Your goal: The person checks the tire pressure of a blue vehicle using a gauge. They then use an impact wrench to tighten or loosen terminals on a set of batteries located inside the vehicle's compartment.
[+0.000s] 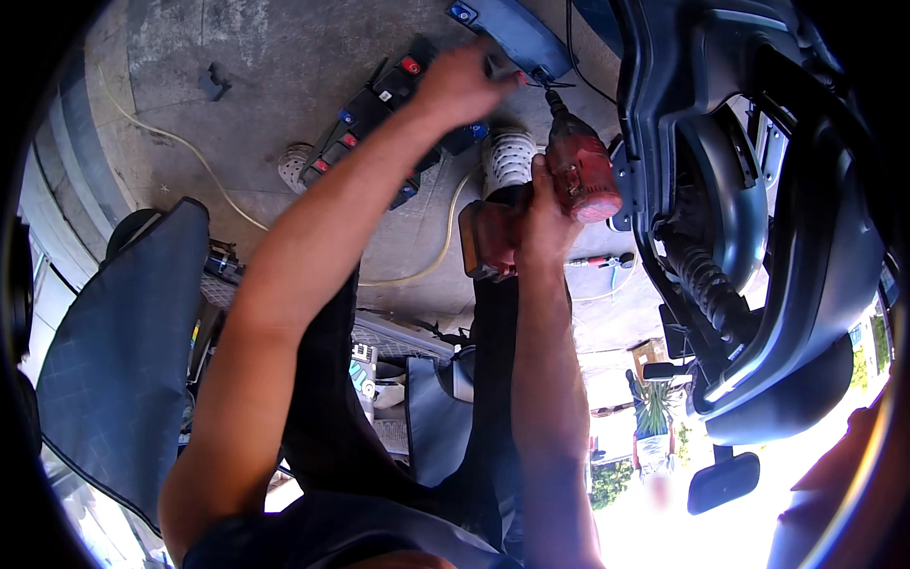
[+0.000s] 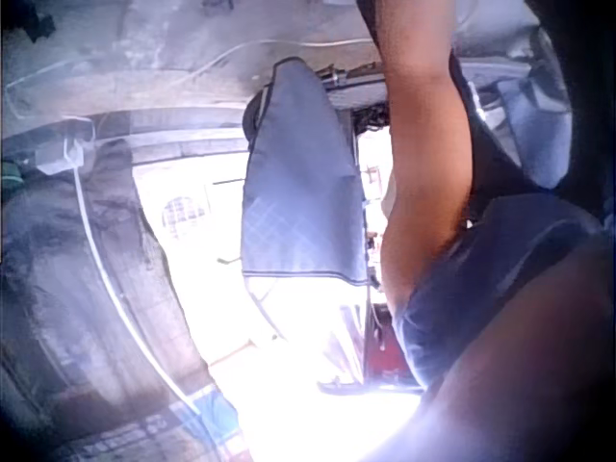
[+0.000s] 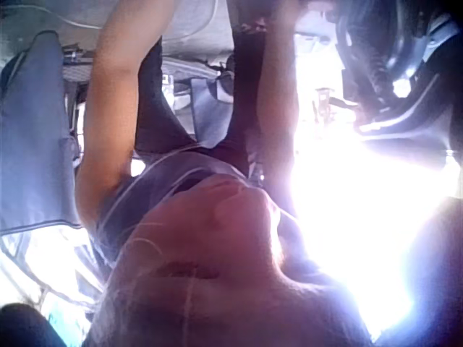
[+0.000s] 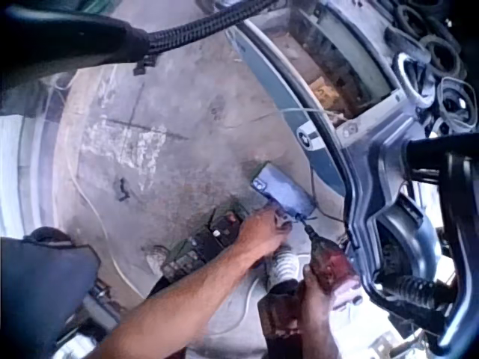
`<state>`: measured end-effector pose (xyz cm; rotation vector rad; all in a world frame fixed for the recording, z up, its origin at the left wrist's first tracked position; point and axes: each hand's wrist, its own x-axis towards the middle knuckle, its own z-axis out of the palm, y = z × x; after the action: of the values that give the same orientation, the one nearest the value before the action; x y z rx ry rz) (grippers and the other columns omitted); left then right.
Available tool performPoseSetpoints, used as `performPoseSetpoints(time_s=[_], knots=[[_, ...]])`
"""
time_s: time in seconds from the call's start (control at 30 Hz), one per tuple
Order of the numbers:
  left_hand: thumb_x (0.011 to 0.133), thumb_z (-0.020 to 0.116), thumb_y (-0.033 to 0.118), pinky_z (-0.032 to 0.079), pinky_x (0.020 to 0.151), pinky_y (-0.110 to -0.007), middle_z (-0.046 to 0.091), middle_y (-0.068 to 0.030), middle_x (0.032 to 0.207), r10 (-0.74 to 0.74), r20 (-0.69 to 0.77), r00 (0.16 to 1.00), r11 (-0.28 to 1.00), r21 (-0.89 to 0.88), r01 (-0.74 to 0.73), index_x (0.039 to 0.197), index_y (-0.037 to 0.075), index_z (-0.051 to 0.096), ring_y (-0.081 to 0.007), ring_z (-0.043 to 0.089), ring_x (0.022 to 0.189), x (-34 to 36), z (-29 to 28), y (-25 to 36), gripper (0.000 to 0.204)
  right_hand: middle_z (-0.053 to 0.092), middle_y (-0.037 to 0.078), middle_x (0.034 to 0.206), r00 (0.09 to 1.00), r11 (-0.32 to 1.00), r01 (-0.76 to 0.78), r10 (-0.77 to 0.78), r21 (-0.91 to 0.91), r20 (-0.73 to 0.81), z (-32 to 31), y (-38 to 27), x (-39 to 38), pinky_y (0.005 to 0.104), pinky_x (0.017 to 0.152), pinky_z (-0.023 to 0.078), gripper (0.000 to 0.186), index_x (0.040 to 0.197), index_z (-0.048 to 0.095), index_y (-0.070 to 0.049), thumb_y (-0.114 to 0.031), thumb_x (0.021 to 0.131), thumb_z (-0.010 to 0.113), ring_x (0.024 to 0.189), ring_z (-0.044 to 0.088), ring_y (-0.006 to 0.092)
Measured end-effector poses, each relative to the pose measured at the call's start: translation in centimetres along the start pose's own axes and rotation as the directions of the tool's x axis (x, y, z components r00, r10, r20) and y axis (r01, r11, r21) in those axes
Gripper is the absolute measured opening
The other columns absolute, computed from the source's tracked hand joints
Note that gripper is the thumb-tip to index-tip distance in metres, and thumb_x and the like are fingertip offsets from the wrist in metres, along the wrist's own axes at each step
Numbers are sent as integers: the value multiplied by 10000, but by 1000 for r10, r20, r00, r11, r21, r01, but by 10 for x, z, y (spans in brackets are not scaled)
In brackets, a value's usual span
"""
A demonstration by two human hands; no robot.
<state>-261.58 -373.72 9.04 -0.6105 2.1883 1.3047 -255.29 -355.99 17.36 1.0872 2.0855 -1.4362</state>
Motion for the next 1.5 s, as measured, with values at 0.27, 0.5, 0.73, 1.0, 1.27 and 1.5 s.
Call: performPoseSetpoints(time_s=[0.27,0.5,0.73,1.0,1.27,1.5], knots=[[708,867,298,584,713,-463,699,-152,874,320,-158,934,920,288,-267,1103,69,493,-362,711,846,4,50,14,591,648,117,1154,996,999,-9,14,-48,87,-9,-7,9,357,881,502,432,1253,572,3,-104,882,765,1022,626,211],[646,887,340,575,758,-426,697,-117,907,496,-187,848,789,505,-350,1093,78,574,-304,692,929,17,48,15,605,637,165,1213,954,927,260,-203,-272,220,-17,-11,19,393,986,478,542,1294,543,13,-130,843,807,1124,622,292],[676,831,452,516,870,-388,709,-59,924,719,72,691,500,637,-587,1037,117,689,-257,689,963,50,25,0,513,621,57,819,960,963,243,-221,-113,174,-2,-50,17,309,559,477,304,1126,588,-37,-128,892,758,611,587,163],[628,852,430,509,825,-410,672,-55,862,767,27,641,539,515,-667,964,120,669,-272,670,882,51,19,-1,492,530,-5,619,888,964,-259,211,64,408,-28,-57,25,262,411,373,155,971,589,-83,-155,932,721,443,481,103],[715,795,449,485,919,-369,717,-35,995,719,64,692,537,580,-613,1101,142,679,-212,681,995,53,23,-3,507,580,32,728,960,977,209,-195,-53,201,-11,-43,-2,258,396,387,284,1105,562,-34,-45,888,745,448,489,94],[777,735,209,514,871,-422,698,-105,983,755,65,653,533,521,-667,1070,65,675,-258,667,923,54,17,-3,331,592,32,732,964,968,237,-223,-87,145,-12,-45,-1,254,394,370,334,1156,558,-20,-58,885,748,447,498,99]])
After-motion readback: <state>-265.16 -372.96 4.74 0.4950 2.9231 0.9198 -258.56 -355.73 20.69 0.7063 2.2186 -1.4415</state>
